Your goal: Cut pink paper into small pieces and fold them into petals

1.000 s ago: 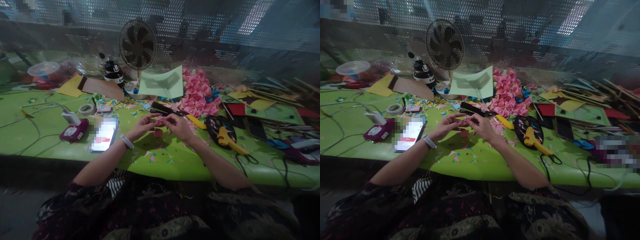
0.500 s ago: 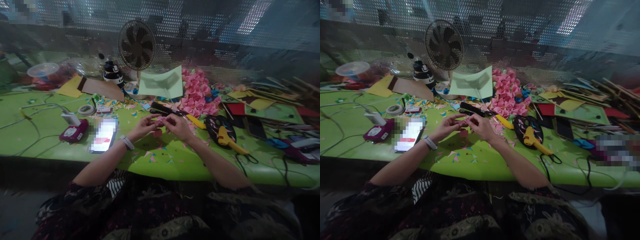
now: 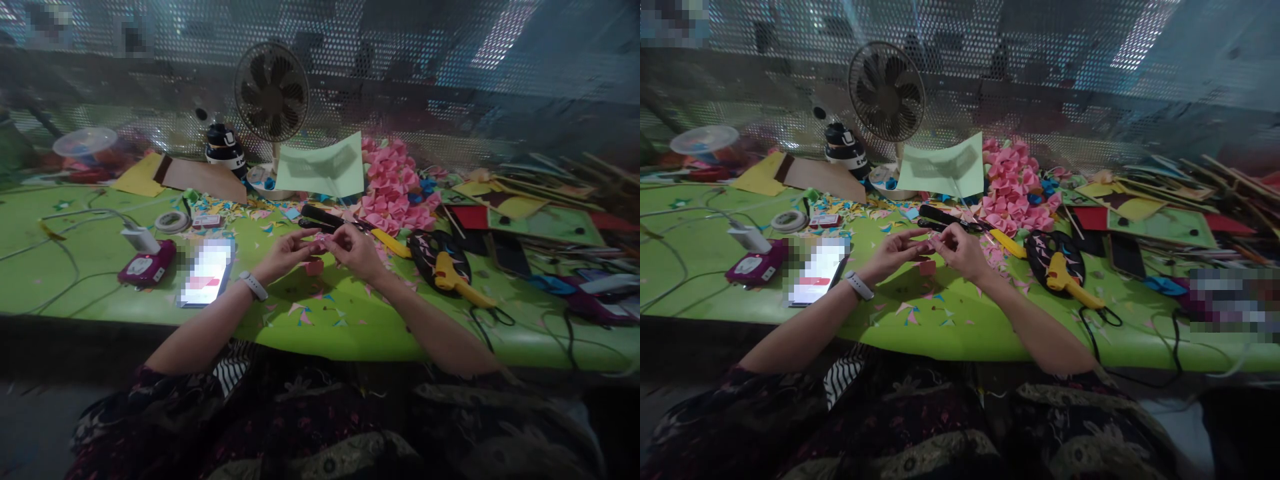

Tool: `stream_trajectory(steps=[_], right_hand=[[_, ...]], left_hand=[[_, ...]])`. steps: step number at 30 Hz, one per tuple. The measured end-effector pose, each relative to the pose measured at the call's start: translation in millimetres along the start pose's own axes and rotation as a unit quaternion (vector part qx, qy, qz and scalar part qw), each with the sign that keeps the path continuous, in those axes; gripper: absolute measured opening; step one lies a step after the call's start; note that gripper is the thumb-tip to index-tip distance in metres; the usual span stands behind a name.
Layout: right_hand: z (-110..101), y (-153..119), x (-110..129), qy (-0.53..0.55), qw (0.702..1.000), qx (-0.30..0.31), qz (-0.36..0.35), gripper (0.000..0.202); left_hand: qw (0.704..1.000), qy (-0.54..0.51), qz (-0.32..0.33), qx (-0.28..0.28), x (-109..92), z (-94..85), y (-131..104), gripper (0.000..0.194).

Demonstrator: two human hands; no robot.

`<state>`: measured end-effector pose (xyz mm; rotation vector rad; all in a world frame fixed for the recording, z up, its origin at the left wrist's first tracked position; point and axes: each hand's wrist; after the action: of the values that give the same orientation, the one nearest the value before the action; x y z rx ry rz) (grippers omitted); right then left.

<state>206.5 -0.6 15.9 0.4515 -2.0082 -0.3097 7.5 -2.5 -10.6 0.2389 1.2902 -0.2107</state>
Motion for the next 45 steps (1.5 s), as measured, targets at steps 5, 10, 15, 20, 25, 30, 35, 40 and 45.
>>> stream_trajectory(steps=[5, 10, 15, 20, 25, 30, 35, 40, 45], right_hand=[[-5.7, 4.3, -1.9, -0.01, 0.997, 0.061, 0.046, 0.049], [-4.9, 3.5, -0.6, -0.006, 0.993, 0.119, -0.01, 0.051], [-3.7, 0.4, 5.3, -0.039, 0.992, 0.081, -0.09, 0.046], [-4.7, -0.6, 5.9, -0.048, 0.99, 0.078, -0.108, 0.041], [-4.8, 0.1, 0.2, -0.062, 0.989, 0.096, -0.096, 0.039], [-3.9, -0.1, -0.5, -0.059, 0.988, 0.097, -0.106, 0.034], [-3.8, 0.4, -1.2, -0.067, 0.986, 0.105, -0.115, 0.032], [-3.8, 1.4, -3.9, -0.072, 0.983, 0.116, -0.123, 0.031], [-3.0, 2.2, -5.3, -0.079, 0.984, 0.127, -0.099, 0.035]], left_hand=[[1.0, -0.004, -0.021, 0.015, -1.2, -0.6, -1.5, 0.069], [0.999, -0.008, -0.029, 0.027, -2.5, -3.6, -1.1, 0.065], [0.999, 0.008, -0.027, 0.022, -5.9, -4.5, -2.2, 0.059], [1.0, 0.018, -0.005, 0.001, -8.5, -0.9, -4.5, 0.06], [1.0, 0.023, 0.008, -0.008, -11.5, 3.4, -6.0, 0.06], [1.0, 0.014, 0.008, -0.001, -9.3, 2.4, -4.9, 0.058], [1.0, 0.007, 0.02, -0.002, -6.6, 2.2, -4.0, 0.058], [0.999, 0.01, 0.03, -0.013, -6.7, 2.2, -4.0, 0.057], [0.998, 0.037, 0.045, -0.023, -7.4, -0.4, -3.5, 0.055]])
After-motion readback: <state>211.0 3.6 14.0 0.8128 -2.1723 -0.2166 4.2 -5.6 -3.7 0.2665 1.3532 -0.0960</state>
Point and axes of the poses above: each hand's wrist, its own y-axis towards the middle knuckle, its own z-axis out of the palm, x = y × z, and after that the axes turned 7 degrees about -x, right-handed
